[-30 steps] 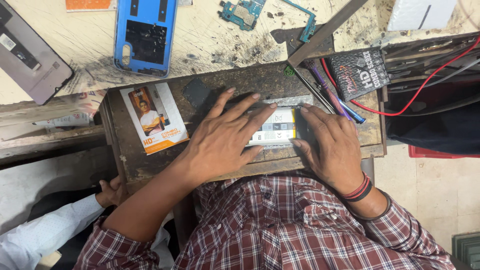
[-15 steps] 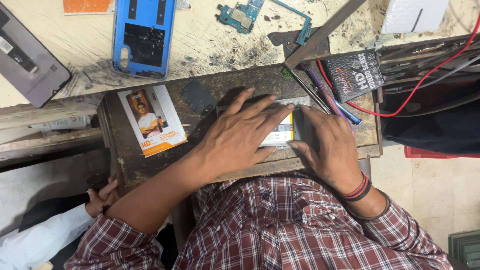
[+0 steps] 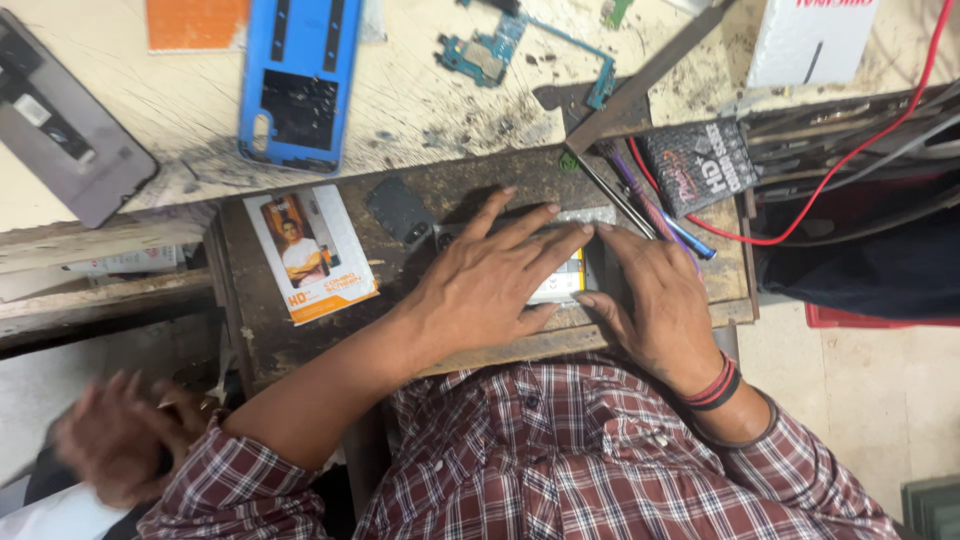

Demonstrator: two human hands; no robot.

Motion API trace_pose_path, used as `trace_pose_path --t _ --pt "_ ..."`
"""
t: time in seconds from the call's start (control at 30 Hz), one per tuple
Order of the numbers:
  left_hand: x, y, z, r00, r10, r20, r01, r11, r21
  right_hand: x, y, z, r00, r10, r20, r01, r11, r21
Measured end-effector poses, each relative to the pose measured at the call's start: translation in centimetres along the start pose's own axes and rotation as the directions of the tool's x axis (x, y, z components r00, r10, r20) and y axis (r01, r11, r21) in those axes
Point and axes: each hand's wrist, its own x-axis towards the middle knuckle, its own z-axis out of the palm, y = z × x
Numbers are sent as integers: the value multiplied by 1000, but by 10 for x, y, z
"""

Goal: The person uses a metal prying tool to separate the back cover from a smartphone, then wipes the cover with a cloth. They place the cover aside and handle the phone's internal components, including the battery and motherboard, while another person hands over a green phone back cover. The person continues to manipulate the phone internals and tools on the workbench.

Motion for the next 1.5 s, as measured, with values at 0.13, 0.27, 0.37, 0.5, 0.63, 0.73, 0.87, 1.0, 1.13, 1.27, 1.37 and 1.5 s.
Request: trace_pose_path --t 0.13,0.27,0.37,0.5,0.63,0.73,0.87,1.0,1.13,1.27,1.37,1.5 --pt "3 0 9 998 -2 57 -1 999 39 1 1 0 1000 -6 -3 6 1000 -29" --pt "7 1 20 1000 -3 -13 3 1000 29 3 1 -3 998 -55 5 55 996 -68" --pt "11 2 27 1000 -19 2 19 997 74 3 3 -5 993 -104 55 114 965 -234" --pt "14 3 31 998 -61 17 60 996 61 4 12 -5 991 -117 58 130 928 -348" --pt "16 3 32 997 -73 -15 74 996 42 0 22 1 988 -150 -42 129 939 -320" --pt "22 2 31 994 -100 39 98 994 56 -5 27 5 982 -162 -93 124 937 -327" --pt "23 2 32 991 -109 76 106 993 43 -9 33 6 979 -192 -61 141 871 -471" --pt "21 3 33 995 -99 27 98 995 37 -6 42 5 984 -166 -56 133 917 -376" --pt "21 2 32 994 -100 42 99 995 26 -6 48 8 991 -118 -63 95 951 -295" --pt "21 2 34 994 -101 34 100 995 21 -9 54 13 993 -105 -60 83 953 -292" --pt "19 3 37 995 -98 -17 98 995 -17 -10 62 18 994 -99 -35 83 943 -321" --pt "16 1 40 995 -90 -43 89 996 -33 -10 68 29 988 -134 -81 108 956 -273"
